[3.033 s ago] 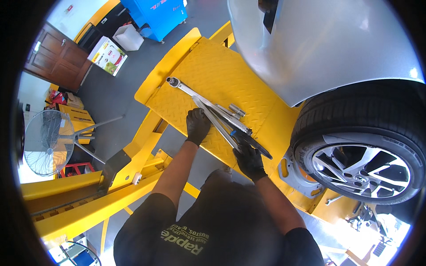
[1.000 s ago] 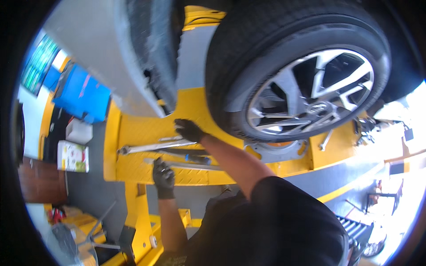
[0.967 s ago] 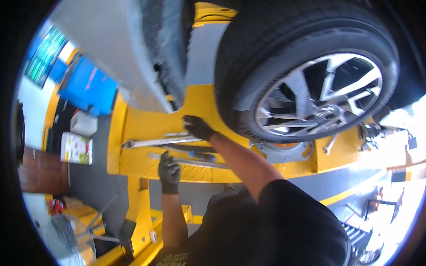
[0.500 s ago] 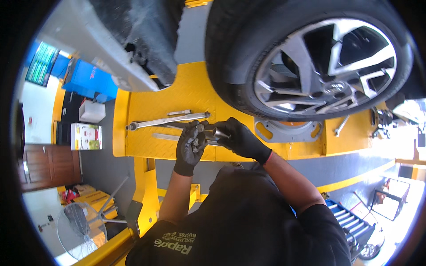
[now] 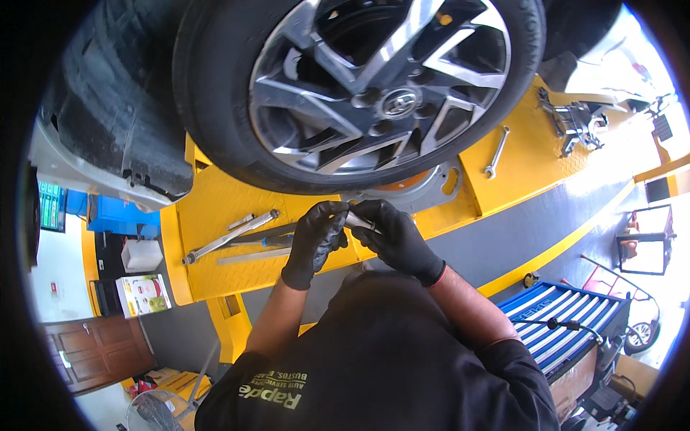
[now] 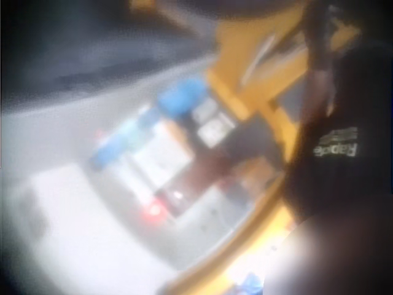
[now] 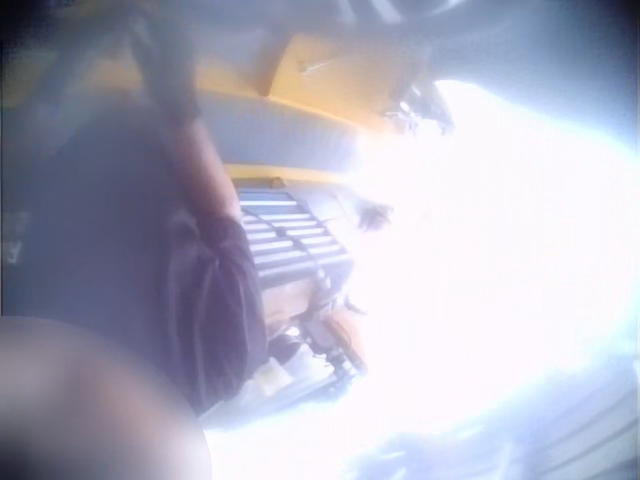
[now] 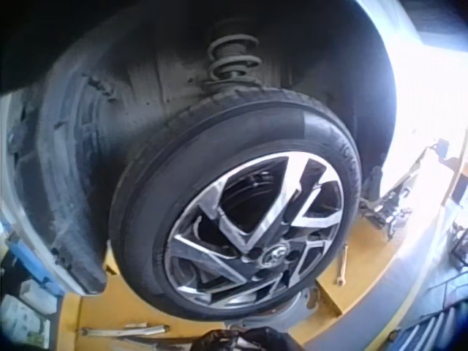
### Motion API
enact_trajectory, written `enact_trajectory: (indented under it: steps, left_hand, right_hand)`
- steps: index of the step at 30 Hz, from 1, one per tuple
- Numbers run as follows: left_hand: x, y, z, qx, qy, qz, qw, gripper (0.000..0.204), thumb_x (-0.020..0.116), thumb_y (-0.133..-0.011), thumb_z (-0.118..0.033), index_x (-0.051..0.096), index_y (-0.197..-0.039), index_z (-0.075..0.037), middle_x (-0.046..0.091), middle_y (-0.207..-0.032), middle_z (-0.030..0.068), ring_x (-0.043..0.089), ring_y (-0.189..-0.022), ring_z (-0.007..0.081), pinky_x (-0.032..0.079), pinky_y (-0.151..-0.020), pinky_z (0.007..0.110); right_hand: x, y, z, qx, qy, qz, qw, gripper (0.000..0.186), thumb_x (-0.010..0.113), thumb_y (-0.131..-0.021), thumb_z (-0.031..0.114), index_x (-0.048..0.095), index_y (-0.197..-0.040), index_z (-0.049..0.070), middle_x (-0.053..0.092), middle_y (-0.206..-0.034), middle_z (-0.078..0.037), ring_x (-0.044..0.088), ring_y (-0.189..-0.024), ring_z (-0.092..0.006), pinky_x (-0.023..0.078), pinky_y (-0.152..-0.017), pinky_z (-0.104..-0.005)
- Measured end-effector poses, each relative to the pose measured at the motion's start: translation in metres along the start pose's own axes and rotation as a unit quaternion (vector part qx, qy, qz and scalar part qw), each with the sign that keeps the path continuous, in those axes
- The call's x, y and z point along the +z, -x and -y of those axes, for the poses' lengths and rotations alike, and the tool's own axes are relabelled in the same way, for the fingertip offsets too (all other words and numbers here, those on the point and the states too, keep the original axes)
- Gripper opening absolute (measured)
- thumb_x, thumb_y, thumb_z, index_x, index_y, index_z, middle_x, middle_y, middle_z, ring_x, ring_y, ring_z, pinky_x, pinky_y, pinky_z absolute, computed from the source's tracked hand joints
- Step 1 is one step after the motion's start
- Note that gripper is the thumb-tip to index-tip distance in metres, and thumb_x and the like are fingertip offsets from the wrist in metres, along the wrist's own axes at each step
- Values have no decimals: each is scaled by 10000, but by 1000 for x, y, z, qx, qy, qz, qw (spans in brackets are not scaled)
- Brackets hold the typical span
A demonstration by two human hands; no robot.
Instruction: The person removes the brake caliper and rotor from a lifted car, then retrieves a tire and wheel assembly and mounts it onto the hub. They hand-thread the lug nuts and tighten them with a torque wrench.
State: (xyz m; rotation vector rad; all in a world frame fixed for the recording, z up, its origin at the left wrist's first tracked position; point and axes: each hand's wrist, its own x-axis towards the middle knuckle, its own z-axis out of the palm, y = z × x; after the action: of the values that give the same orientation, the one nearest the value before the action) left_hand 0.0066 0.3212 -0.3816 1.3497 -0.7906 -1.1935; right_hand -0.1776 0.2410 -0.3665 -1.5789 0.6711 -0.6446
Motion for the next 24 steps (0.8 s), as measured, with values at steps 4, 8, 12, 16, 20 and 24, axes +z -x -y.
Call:
enact_trajectory:
  steps: [4,8,12,16,20,24]
  left_hand:
    - [27,-14,19,-51,83,67,993,299,695,-1031,-247,684,-1233,-25,677,-865,15,594,-655,98,478,-614,256]
    - [50,-10,88,-32,237,135,961,339,595,-1075,-291,670,-1302,-50,638,-890,0,512,-643,82,405,-590,202]
    - [79,1,123,-169,346,34,922,261,551,-1094,-228,681,-1251,-65,618,-897,-22,514,-695,58,411,-622,189]
    - [84,11,153,-217,353,-99,904,209,558,-1095,-211,680,-1189,-69,613,-899,-39,497,-712,47,408,-627,185]
    - [55,27,194,-179,259,-97,944,163,592,-1080,-209,664,-1139,-74,618,-892,-28,481,-673,54,403,-608,199]
    - [28,28,199,-261,379,-113,881,187,633,-1068,-269,649,-1114,-89,617,-842,-28,471,-615,64,393,-564,229]
  right_hand:
    - [-41,17,4,-48,72,-28,996,277,772,-945,117,687,-1175,-13,724,-1019,-199,739,-929,-285,570,-827,-371]
    - [-71,20,7,15,217,15,976,292,731,-933,248,720,-1080,-4,713,-990,-261,703,-937,-433,559,-826,-475]
    - [-76,23,-23,34,287,49,956,316,712,-919,267,706,-1068,-12,710,-982,-268,695,-959,-452,555,-851,-517]
    - [-74,35,-45,31,349,71,934,344,720,-923,313,711,-1079,6,713,-960,-261,700,-951,-443,558,-852,-515]
    - [-81,43,-84,-13,276,117,954,346,696,-957,339,712,-1127,38,726,-1028,-212,696,-986,-428,560,-844,-513]
    - [-97,54,-222,-37,234,66,969,324,684,-979,268,689,-1248,87,653,-1260,-185,650,-1106,-406,549,-902,-506]
